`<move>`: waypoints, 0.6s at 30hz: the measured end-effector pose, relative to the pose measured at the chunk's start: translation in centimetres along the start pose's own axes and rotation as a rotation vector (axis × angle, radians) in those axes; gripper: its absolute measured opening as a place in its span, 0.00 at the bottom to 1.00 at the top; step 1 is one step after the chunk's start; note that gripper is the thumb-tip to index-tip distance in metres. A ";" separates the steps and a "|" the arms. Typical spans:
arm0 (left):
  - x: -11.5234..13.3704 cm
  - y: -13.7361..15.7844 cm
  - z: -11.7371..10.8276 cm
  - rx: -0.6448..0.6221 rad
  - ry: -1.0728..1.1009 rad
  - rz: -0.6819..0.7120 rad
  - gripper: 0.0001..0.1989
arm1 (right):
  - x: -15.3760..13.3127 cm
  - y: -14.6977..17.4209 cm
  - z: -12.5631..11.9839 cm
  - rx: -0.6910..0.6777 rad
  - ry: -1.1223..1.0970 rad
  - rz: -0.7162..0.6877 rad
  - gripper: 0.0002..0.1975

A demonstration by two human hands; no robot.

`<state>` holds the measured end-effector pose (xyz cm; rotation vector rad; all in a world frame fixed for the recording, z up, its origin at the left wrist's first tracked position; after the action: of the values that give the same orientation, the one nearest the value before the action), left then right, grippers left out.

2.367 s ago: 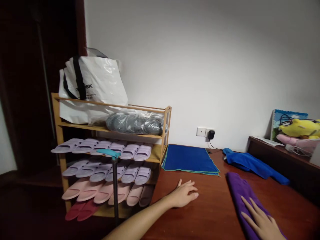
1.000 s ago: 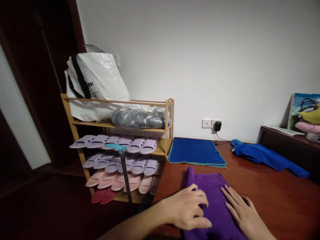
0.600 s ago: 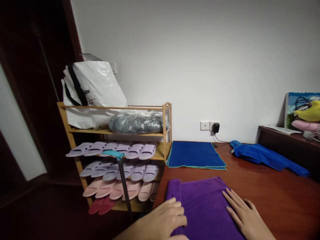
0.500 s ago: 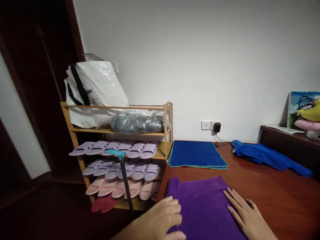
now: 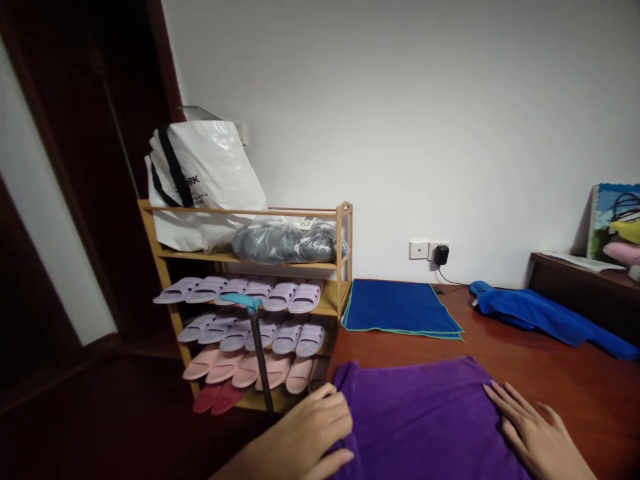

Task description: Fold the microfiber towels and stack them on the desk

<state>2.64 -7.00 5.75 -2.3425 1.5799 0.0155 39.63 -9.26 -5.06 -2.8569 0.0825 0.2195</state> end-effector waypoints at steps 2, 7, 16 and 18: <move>0.6 -1.3 0.2 -0.015 0.015 0.026 0.12 | 1.3 0.1 -0.1 -0.026 0.030 0.026 0.26; 2.8 -4.0 1.6 0.024 -0.033 0.205 0.19 | 5.3 0.3 -0.5 -0.018 0.179 0.122 0.26; 4.2 -4.6 -0.5 0.038 -0.029 0.362 0.07 | 11.4 0.8 -1.5 0.013 0.257 0.221 0.25; 4.8 -4.4 -1.5 0.076 -0.032 0.430 0.05 | 11.7 0.6 -1.8 -0.011 0.270 0.230 0.25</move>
<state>8.24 -10.24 7.44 -1.8956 1.9970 0.0878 51.37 -10.77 -5.35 -2.8666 0.4655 -0.1226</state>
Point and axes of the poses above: each hand's wrist, its own y-axis away from the middle knuckle, its own z-axis out of the palm, x = y × z, the point moved 7 cm from there along -y, towards the middle knuckle, and after that the axes turned 7 degrees about -y, right-handed, at the moved point
